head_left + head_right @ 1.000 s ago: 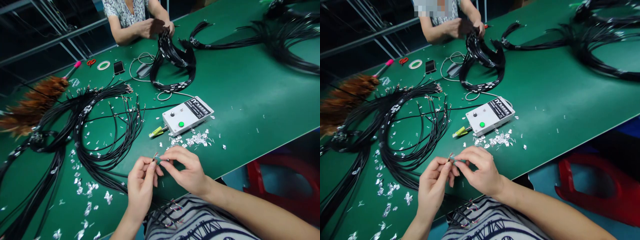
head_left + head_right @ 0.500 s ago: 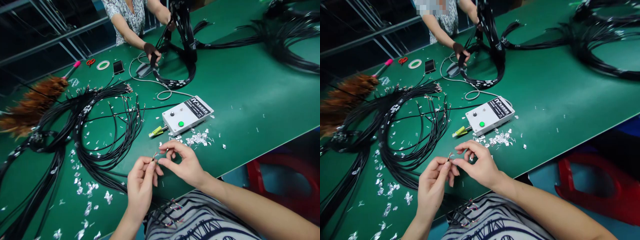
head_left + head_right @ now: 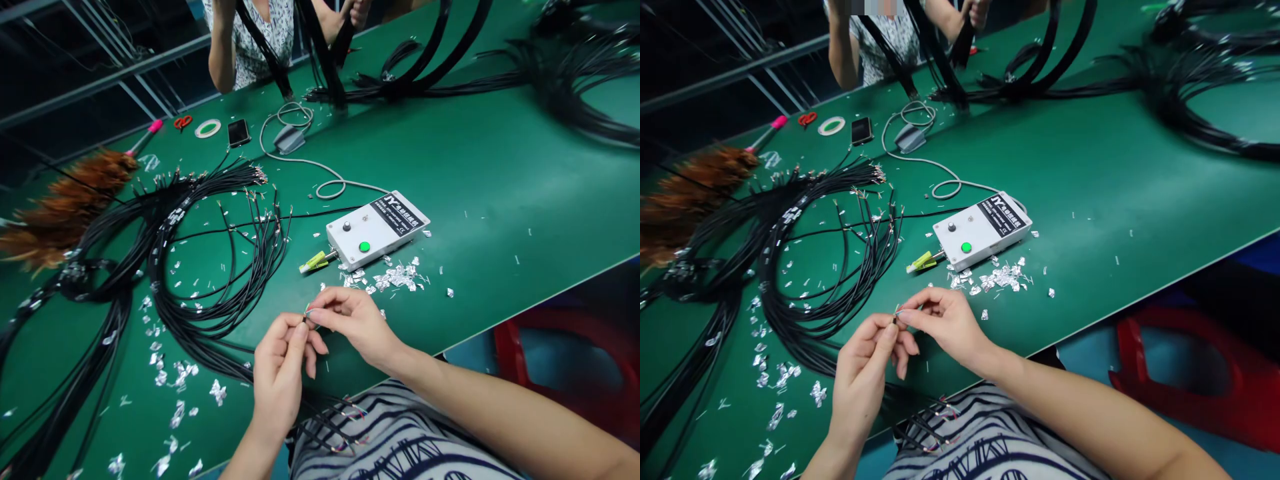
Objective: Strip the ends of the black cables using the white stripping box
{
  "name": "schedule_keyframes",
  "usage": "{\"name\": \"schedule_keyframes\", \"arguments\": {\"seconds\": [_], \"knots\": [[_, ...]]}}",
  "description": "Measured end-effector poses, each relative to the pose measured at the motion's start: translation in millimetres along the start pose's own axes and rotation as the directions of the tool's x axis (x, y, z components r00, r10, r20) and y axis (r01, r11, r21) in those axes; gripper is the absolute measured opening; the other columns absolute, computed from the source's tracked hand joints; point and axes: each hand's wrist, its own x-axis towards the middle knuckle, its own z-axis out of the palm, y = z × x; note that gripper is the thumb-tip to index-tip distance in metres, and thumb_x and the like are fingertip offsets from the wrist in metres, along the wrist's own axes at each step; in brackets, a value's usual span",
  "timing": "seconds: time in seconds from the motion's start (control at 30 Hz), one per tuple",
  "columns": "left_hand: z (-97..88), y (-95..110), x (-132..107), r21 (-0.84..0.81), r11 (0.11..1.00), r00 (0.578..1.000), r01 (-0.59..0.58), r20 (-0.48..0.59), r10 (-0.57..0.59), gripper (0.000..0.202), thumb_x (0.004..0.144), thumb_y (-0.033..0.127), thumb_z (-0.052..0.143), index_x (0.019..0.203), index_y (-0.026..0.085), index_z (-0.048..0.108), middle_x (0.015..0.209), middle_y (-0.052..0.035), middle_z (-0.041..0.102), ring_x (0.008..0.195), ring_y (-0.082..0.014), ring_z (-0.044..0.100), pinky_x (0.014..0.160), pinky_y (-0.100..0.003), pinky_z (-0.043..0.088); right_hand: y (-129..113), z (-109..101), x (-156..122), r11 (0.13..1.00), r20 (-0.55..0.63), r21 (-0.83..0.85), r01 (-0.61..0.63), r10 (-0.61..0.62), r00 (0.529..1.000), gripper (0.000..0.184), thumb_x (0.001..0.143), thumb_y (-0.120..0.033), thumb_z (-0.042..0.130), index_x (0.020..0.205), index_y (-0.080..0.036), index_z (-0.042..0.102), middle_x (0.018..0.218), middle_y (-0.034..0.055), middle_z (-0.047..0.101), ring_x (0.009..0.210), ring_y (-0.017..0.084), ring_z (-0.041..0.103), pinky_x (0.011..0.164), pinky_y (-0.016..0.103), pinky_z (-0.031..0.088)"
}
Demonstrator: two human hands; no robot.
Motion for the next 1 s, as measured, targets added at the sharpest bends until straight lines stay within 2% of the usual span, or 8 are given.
{"name": "schedule_keyframes", "arguments": {"seconds": [0.07, 0.17, 0.37, 0.53, 0.6, 0.67, 0.77, 1.0], "knots": [[0.6, -1.6, 0.3, -0.021, 1.000, 1.000, -0.012, -0.018, 0.011, 0.027, 0.091, 0.039, 0.060, 0.078, 0.016, 0.058, 0.062, 0.0005, 0.063, 0.044, -0.0077, 0.049, 0.044, -0.019, 0.039, 2.5, 6.3, -2.6, 0.986, 0.025, 0.128, -0.109, 0.107, 0.994, 0.026, 0.069, -0.040, 0.082, 0.073, -0.019, 0.068, 0.064, -0.0021, 0.066, 0.059, 0.012, 0.060, 0.058, 0.024, 0.049], [1.8, -5.0, 0.7, -0.036, 0.999, 0.998, -0.032, -0.054, 0.030, 0.028, 0.091, 0.039, 0.060, 0.075, 0.016, 0.057, 0.060, 0.0020, 0.060, 0.044, -0.0076, 0.049, 0.045, -0.019, 0.040, 4.6, 14.6, -6.1, 0.962, 0.061, 0.220, -0.161, 0.151, 0.987, 0.030, 0.071, -0.044, 0.080, 0.073, -0.019, 0.063, 0.049, -0.0071, 0.056, 0.044, 0.011, 0.053, 0.047, 0.024, 0.044], [2.5, -7.3, 1.5, -0.028, 0.999, 0.999, -0.018, -0.044, 0.017, 0.029, 0.090, 0.041, 0.061, 0.075, 0.017, 0.057, 0.059, 0.0019, 0.059, 0.044, -0.0077, 0.047, 0.043, -0.019, 0.038, -0.7, 11.4, -3.7, 0.973, 0.084, 0.156, -0.169, 0.158, 0.984, 0.028, 0.071, -0.044, 0.077, 0.070, -0.019, 0.063, 0.048, -0.0065, 0.053, 0.046, 0.010, 0.049, 0.047, 0.023, 0.034], [2.1, -6.7, 1.2, 0.044, 0.998, 0.998, -0.036, -0.043, 0.038, 0.026, 0.090, 0.040, 0.061, 0.079, 0.016, 0.061, 0.059, 0.0018, 0.058, 0.045, -0.0072, 0.044, 0.043, -0.018, 0.036, -3.5, 2.0, -2.6, 0.977, 0.116, 0.137, -0.163, 0.147, 0.982, 0.023, 0.073, -0.039, 0.075, 0.073, -0.019, 0.064, 0.049, -0.0064, 0.051, 0.051, 0.010, 0.044, 0.052, 0.024, 0.032], [1.7, -6.1, 0.9, 0.081, 0.995, 0.996, -0.064, -0.063, 0.069, 0.024, 0.089, 0.039, 0.062, 0.082, 0.016, 0.062, 0.062, 0.0016, 0.058, 0.047, -0.0075, 0.047, 0.044, -0.018, 0.038, -5.0, -0.8, -3.2, 0.992, 0.118, 0.077, -0.099, 0.089, 0.989, 0.022, 0.075, -0.039, 0.074, 0.074, -0.019, 0.064, 0.056, -0.0048, 0.053, 0.055, 0.011, 0.046, 0.053, 0.024, 0.034], [1.3, -4.6, 0.6, 0.115, 0.990, 0.992, -0.087, -0.079, 0.096, 0.021, 0.088, 0.037, 0.064, 0.084, 0.017, 0.062, 0.064, 0.0018, 0.058, 0.050, -0.0083, 0.050, 0.047, -0.018, 0.042, -7.8, -3.8, -4.0, 0.998, 0.110, -0.050, 0.030, -0.024, 0.994, 0.019, 0.078, -0.037, 0.073, 0.075, -0.020, 0.065, 0.066, -0.0026, 0.055, 0.059, 0.012, 0.048, 0.055, 0.025, 0.037], [1.0, -1.2, 0.5, 0.121, 0.988, 0.992, -0.092, -0.073, 0.101, 0.019, 0.087, 0.035, 0.065, 0.083, 0.017, 0.062, 0.062, 0.0025, 0.057, 0.050, -0.0089, 0.052, 0.047, -0.018, 0.044, -12.3, -8.6, -6.1, 0.945, 0.082, -0.253, 0.209, -0.194, 0.977, 0.009, 0.081, -0.027, 0.070, 0.077, -0.020, 0.067, 0.075, -0.0008, 0.056, 0.061, 0.011, 0.048, 0.055, 0.024, 0.039], [4.0, 1.1, 2.5, 0.073, 0.994, 0.991, -0.080, -0.101, 0.087, 0.019, 0.086, 0.033, 0.066, 0.080, 0.016, 0.060, 0.059, 0.0027, 0.058, 0.047, -0.0080, 0.052, 0.045, -0.017, 0.044, -8.6, -11.2, -14.7, 0.828, -0.017, -0.428, 0.362, -0.407, 0.913, 0.005, 0.081, -0.018, 0.070, 0.085, -0.020, 0.070, 0.081, 0.0008, 0.060, 0.057, 0.010, 0.049, 0.053, 0.025, 0.044]]}}
